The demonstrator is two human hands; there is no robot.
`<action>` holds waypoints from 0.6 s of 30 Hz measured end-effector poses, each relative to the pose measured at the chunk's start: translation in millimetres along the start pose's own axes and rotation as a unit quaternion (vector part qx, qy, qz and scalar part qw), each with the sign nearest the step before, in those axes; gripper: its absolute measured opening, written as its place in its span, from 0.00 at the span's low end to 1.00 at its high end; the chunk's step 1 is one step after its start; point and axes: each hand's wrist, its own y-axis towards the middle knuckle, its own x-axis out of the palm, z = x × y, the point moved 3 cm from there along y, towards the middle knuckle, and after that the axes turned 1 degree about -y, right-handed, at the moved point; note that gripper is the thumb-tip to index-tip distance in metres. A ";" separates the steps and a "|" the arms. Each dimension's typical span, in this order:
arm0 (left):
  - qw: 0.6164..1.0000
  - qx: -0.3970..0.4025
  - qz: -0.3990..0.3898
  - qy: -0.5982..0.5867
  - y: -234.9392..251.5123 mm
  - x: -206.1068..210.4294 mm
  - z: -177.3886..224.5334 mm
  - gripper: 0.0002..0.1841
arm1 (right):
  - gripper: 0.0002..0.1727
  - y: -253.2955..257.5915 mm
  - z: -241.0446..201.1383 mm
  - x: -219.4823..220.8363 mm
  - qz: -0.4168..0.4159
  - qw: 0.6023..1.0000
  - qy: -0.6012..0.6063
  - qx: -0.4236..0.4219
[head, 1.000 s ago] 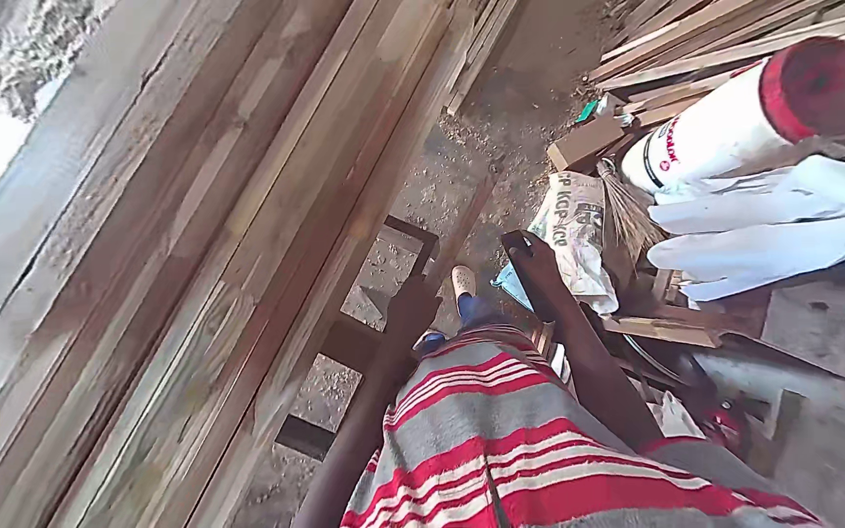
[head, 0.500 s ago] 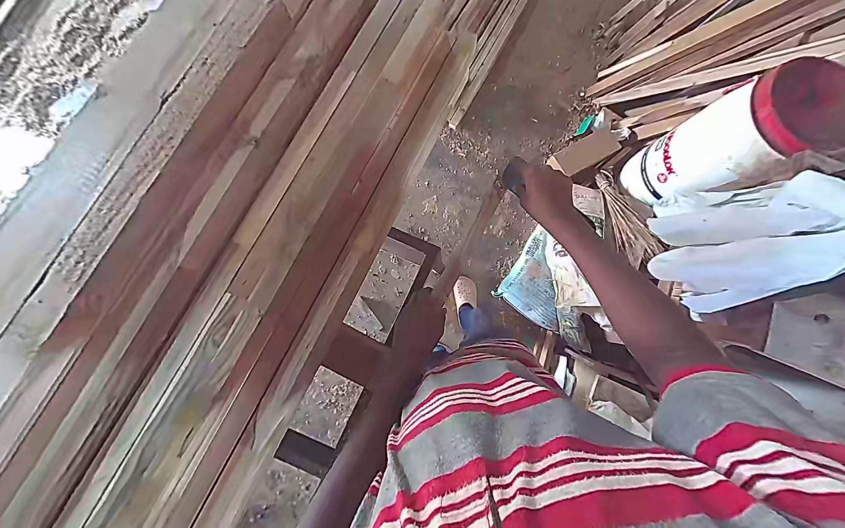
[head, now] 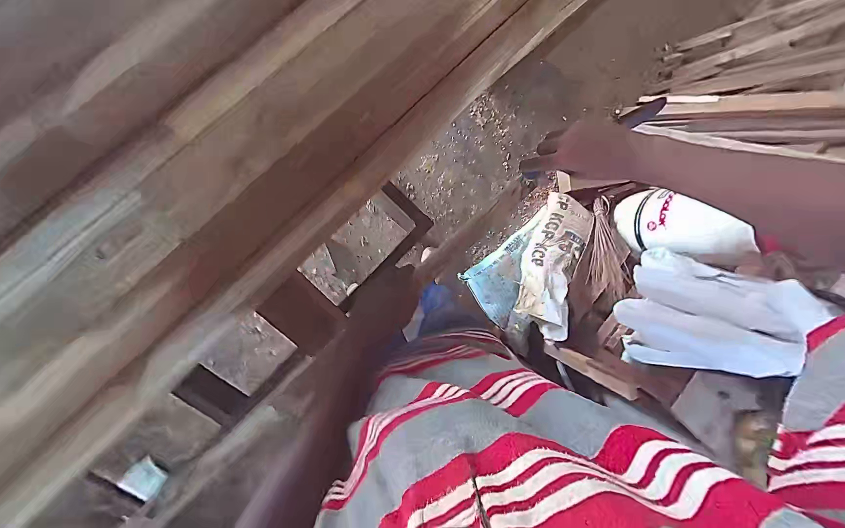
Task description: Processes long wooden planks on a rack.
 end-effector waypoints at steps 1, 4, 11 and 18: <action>0.999 0.020 0.025 -0.009 -2.7 4.8 -3.9 0.19 | 0.31 5.7 2.5 -2.4 -0.014 0.999 0.005 -0.039; 0.994 0.065 0.083 -0.027 -5.3 4.0 -7.5 0.14 | 0.24 22.6 12.7 -19.1 -0.087 0.992 0.084 -0.031; 0.996 0.007 0.076 -0.052 -8.1 1.8 -6.6 0.22 | 0.23 17.5 18.1 -20.3 -0.062 0.971 0.142 0.183; 0.992 0.023 0.119 -0.033 -10.6 3.4 -5.2 0.24 | 0.26 -3.5 -39.1 -16.9 -0.049 0.924 0.134 0.355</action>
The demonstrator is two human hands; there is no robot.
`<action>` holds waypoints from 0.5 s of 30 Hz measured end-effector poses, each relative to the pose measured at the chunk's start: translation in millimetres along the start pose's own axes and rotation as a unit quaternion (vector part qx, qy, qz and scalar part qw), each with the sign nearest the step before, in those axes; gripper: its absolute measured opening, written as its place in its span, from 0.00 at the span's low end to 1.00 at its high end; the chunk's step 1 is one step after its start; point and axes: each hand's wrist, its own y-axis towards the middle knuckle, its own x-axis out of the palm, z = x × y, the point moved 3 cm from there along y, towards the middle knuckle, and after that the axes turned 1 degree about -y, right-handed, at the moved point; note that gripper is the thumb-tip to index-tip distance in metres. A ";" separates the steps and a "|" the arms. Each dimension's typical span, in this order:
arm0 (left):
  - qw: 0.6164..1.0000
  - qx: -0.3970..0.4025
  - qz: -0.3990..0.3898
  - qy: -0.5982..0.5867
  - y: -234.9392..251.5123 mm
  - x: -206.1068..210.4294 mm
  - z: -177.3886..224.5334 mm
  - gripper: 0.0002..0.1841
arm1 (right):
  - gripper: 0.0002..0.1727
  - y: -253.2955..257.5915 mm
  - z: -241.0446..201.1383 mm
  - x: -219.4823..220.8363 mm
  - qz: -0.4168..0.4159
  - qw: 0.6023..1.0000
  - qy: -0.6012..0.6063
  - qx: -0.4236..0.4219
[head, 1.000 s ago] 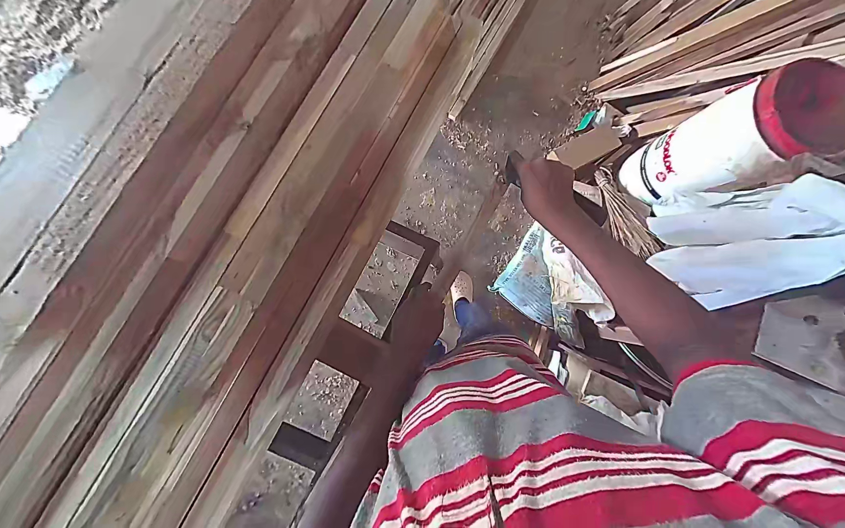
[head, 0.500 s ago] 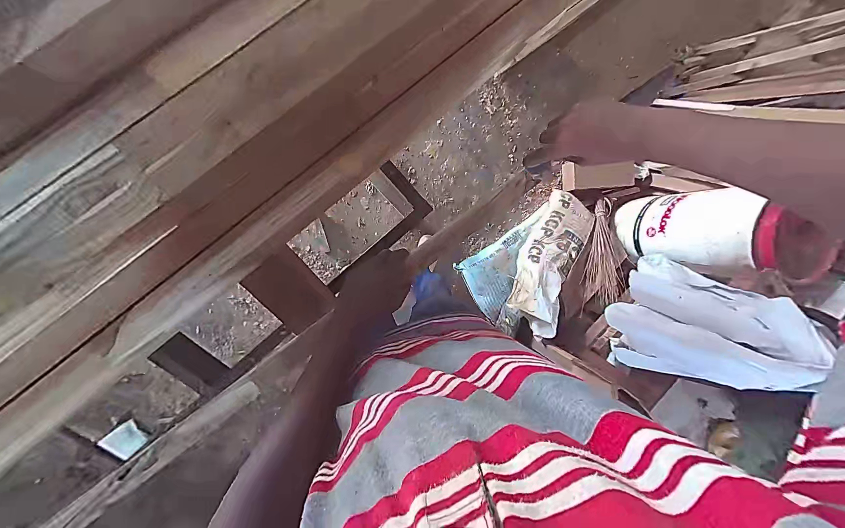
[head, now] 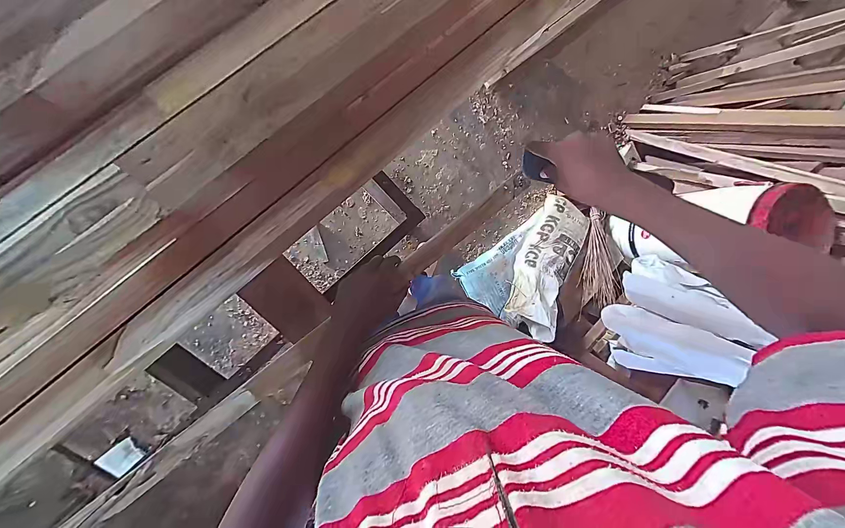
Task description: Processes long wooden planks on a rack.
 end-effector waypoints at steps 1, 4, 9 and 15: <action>1.000 0.002 0.002 0.004 0.1 -0.2 -0.3 0.24 | 0.27 -4.1 -1.0 4.3 0.005 1.000 0.010 0.022; 1.000 0.018 0.019 0.009 -1.4 1.4 0.4 0.22 | 0.27 -10.6 -9.8 13.3 0.005 0.997 0.016 0.074; 0.995 0.045 0.085 0.006 -3.7 3.4 -0.1 0.21 | 0.19 -8.8 -49.2 3.9 -0.033 0.991 -0.045 0.125; 0.999 -0.028 -0.020 -0.008 0.0 -5.2 1.0 0.24 | 0.13 -5.0 46.7 39.4 -0.041 0.870 0.484 0.087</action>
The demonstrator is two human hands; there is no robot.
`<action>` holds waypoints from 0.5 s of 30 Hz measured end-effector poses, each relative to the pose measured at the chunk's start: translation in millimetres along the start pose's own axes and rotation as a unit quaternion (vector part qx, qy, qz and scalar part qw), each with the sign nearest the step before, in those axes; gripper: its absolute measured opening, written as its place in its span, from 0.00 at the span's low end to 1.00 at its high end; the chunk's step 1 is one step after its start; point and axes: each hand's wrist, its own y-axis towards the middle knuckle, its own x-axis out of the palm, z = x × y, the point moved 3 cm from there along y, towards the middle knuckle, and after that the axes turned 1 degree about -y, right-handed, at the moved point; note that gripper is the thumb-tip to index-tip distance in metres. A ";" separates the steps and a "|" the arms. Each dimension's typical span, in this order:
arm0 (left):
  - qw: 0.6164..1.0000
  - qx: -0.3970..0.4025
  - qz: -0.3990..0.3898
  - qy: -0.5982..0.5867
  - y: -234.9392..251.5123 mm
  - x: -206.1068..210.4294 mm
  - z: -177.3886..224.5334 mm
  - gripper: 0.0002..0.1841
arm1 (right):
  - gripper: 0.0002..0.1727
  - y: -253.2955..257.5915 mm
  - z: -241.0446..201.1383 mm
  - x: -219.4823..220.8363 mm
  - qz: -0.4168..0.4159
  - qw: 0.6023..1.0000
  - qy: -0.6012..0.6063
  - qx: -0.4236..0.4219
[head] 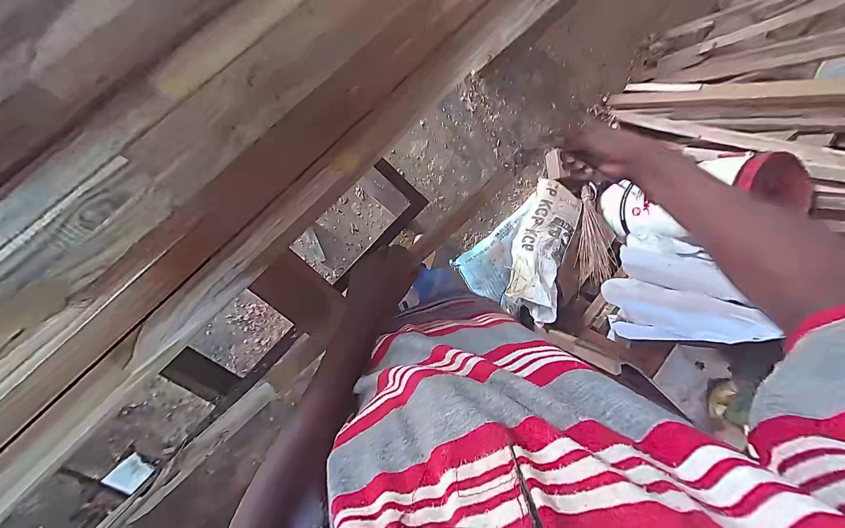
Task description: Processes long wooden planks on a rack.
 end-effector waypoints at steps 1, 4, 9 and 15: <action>0.998 -0.026 -0.046 -0.034 6.5 -9.5 -2.4 0.25 | 0.14 -10.0 16.2 -2.4 0.028 0.985 0.168 0.010; 0.939 -0.013 -0.181 -0.292 18.4 -8.5 -33.1 0.17 | 0.19 -72.3 61.3 31.4 0.183 0.902 0.392 0.011; 0.899 -0.147 -0.263 -0.319 15.5 -23.6 4.5 0.29 | 0.20 -196.4 111.6 207.7 0.380 0.802 0.439 0.142; 0.771 -0.104 -0.395 -0.489 35.8 15.1 -44.3 0.37 | 0.19 -286.9 111.1 401.4 0.439 0.690 0.536 0.210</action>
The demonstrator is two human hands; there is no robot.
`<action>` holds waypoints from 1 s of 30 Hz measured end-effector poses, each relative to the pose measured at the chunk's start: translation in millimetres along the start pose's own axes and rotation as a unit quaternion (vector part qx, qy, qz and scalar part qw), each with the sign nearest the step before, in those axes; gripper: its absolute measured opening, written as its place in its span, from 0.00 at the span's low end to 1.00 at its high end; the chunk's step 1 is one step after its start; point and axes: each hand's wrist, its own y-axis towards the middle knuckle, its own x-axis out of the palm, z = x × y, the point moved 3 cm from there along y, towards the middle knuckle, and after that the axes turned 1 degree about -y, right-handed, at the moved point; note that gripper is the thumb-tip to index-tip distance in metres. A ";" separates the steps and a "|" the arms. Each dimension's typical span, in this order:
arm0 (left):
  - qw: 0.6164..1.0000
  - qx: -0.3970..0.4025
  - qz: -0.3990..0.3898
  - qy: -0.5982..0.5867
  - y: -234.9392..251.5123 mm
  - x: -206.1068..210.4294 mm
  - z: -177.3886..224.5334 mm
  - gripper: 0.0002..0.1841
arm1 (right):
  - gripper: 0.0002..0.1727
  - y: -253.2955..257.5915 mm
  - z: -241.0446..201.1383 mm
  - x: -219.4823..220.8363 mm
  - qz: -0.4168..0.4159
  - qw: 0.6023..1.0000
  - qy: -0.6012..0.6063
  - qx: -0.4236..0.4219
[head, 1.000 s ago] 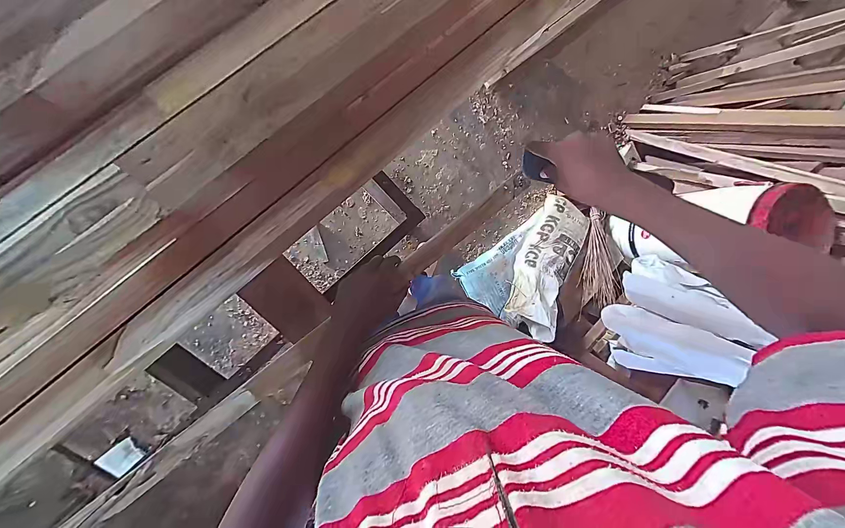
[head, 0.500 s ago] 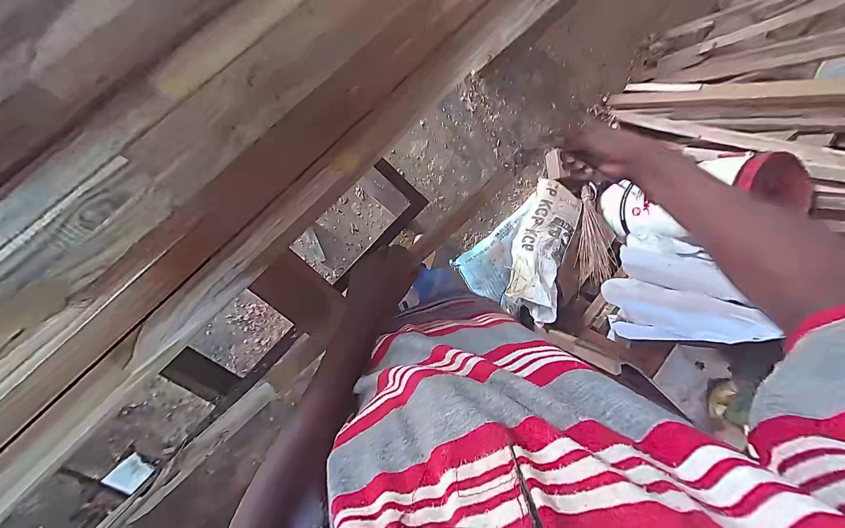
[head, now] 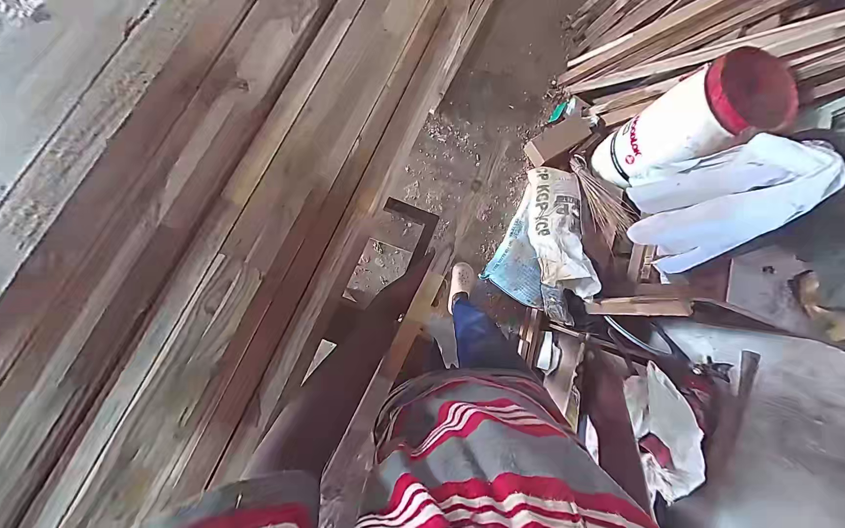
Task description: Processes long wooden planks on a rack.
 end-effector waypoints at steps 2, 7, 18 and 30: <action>0.982 0.087 0.133 0.099 -6.2 -3.1 2.7 0.27 | 0.19 -15.2 20.7 -7.9 -0.006 1.000 0.017 0.019; 0.788 0.376 0.305 0.380 -107.2 38.8 -3.0 0.23 | 0.21 -8.4 12.6 8.2 -0.092 0.988 -0.112 -0.043; 0.789 0.085 0.607 0.054 -303.4 159.0 -418.9 0.21 | 0.22 -139.6 83.2 131.0 -0.752 0.571 -0.270 0.190; 0.265 0.371 0.804 -0.382 -463.9 223.8 -755.2 0.09 | 0.22 -552.8 378.2 25.4 -0.797 -0.151 -0.584 -0.021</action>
